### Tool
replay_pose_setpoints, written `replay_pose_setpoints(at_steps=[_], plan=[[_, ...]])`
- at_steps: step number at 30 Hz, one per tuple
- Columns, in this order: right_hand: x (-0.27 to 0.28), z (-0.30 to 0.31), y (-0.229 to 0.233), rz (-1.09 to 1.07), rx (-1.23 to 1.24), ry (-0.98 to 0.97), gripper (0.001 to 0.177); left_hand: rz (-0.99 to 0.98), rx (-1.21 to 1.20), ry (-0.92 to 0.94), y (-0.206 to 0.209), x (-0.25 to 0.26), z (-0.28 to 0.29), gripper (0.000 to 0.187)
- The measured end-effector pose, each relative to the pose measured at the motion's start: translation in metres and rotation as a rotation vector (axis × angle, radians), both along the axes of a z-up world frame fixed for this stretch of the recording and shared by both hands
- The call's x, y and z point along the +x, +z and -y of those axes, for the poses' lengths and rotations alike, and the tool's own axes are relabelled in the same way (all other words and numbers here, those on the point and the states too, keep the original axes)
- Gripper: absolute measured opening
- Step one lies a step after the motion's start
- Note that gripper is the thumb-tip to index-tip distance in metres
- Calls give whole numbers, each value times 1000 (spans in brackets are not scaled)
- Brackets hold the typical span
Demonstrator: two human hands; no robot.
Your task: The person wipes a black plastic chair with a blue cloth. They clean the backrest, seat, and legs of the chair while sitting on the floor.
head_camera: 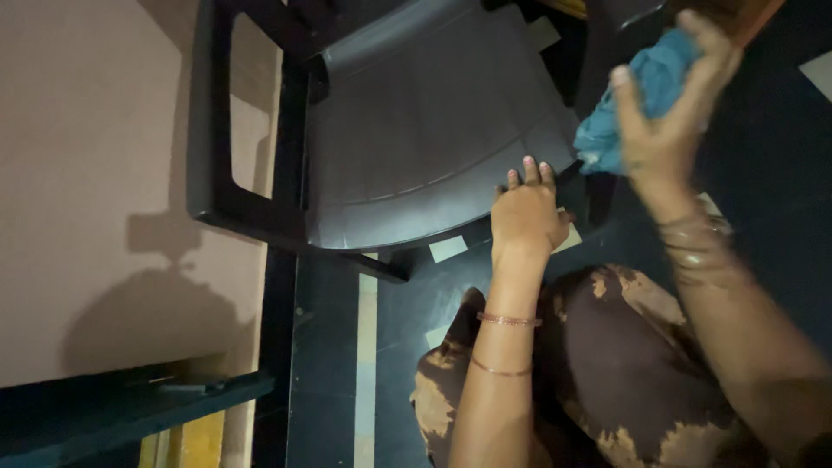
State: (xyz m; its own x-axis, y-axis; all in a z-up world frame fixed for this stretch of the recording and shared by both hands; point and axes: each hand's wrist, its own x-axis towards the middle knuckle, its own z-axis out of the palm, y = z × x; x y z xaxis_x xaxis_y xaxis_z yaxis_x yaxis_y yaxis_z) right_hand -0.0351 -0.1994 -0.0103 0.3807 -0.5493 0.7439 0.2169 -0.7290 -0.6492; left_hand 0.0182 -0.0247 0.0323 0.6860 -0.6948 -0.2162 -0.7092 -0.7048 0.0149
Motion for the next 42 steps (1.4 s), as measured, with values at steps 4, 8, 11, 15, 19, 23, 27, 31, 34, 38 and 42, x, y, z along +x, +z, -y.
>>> replay_pose_setpoints(at_steps=[4, 8, 11, 15, 19, 23, 27, 31, 34, 38, 42], plan=[[43, -18, -134, 33, -199, -269, 83, 26, 8, -6, 2, -5, -1, 91], [24, -17, -288, -353, -78, -149, 19, 29, -2, 0, 4, -4, 0, 90], [-5, -24, -336, -416, -15, -137, 29, 39, -23, -12, 3, -2, -2, 88], [-15, -24, -337, -474, 112, -76, 20, 67, -62, -30, -1, 2, -4, 84], [17, 5, -300, -265, 110, -185, 70, 88, -63, -33, -3, 0, -2, 80], [24, 27, -296, -145, -81, -230, 70, 64, -88, -16, 1, 1, -1, 80], [4, -2, -353, -372, 64, -222, 66, 58, -99, -13, 4, -1, 0, 81], [-16, -20, -381, -616, 177, -144, 61, 108, -106, -40, 2, -5, -3, 80], [-13, -22, -385, -710, 239, -108, 58, 98, -92, -46, 1, 3, 2, 77], [-6, -15, -379, -666, 250, -103, 54, 96, -108, -49, -5, 3, 1, 75], [17, 12, -353, -436, 170, -157, 50, 121, -120, -53, -6, 5, 3, 74]])
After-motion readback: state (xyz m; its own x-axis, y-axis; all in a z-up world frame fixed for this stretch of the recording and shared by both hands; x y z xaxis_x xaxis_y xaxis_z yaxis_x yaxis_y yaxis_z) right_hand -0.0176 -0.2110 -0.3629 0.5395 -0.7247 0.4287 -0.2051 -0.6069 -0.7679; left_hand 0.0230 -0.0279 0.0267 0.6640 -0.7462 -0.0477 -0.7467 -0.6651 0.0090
